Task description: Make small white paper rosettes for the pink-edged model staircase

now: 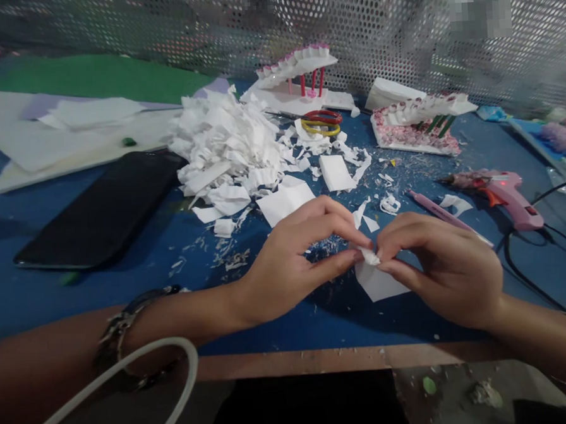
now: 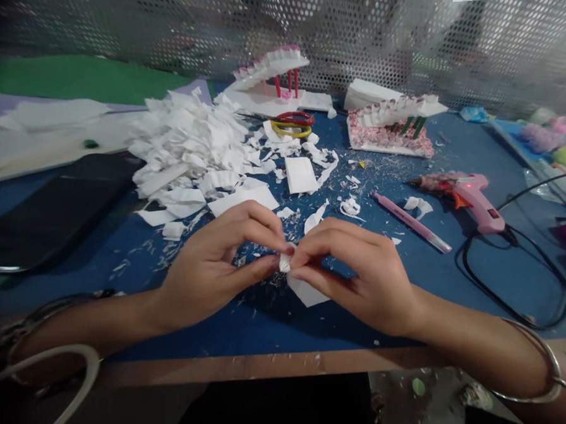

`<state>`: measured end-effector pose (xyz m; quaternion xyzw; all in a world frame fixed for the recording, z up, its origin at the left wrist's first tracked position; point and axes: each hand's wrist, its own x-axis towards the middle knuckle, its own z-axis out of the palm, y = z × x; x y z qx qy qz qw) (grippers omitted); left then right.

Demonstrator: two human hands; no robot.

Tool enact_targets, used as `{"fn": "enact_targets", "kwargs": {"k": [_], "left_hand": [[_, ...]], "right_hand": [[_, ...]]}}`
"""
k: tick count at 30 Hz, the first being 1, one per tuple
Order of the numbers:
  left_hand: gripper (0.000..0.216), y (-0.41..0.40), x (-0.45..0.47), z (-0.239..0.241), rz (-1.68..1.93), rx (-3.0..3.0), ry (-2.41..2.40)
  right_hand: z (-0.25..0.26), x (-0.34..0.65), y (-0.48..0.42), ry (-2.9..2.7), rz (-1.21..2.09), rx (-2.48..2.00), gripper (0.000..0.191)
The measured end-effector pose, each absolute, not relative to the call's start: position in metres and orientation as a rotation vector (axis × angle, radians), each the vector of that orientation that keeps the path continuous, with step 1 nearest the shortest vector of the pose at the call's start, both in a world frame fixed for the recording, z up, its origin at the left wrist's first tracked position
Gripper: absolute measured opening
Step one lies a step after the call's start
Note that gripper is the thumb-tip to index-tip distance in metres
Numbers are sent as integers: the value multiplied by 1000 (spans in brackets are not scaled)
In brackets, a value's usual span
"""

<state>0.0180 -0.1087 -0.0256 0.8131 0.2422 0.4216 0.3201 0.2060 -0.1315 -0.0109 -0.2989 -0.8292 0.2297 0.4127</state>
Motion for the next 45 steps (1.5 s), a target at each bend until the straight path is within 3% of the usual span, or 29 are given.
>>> {"fn": "enact_targets", "kwargs": {"k": [5, 9, 29, 31, 35, 45], "left_hand": [[18, -110, 21, -29, 1140, 1939, 738], [7, -111, 19, -26, 1058, 2027, 716], [3, -111, 18, -20, 948, 2109, 534], [3, -111, 18, -21, 944, 2104, 575], [9, -110, 19, -23, 947, 2070, 721], [17, -110, 22, -24, 947, 1925, 743]], "right_hand": [[-12, 204, -131, -2057, 563, -773, 10], [-12, 204, -132, -2016, 610, -826, 9], [-13, 204, -133, -1937, 888, -878, 7], [-15, 205, -133, -1949, 853, -866, 4], [-15, 206, -135, -2012, 639, -879, 18], [-6, 206, -137, -2255, 156, -828, 22]]}}
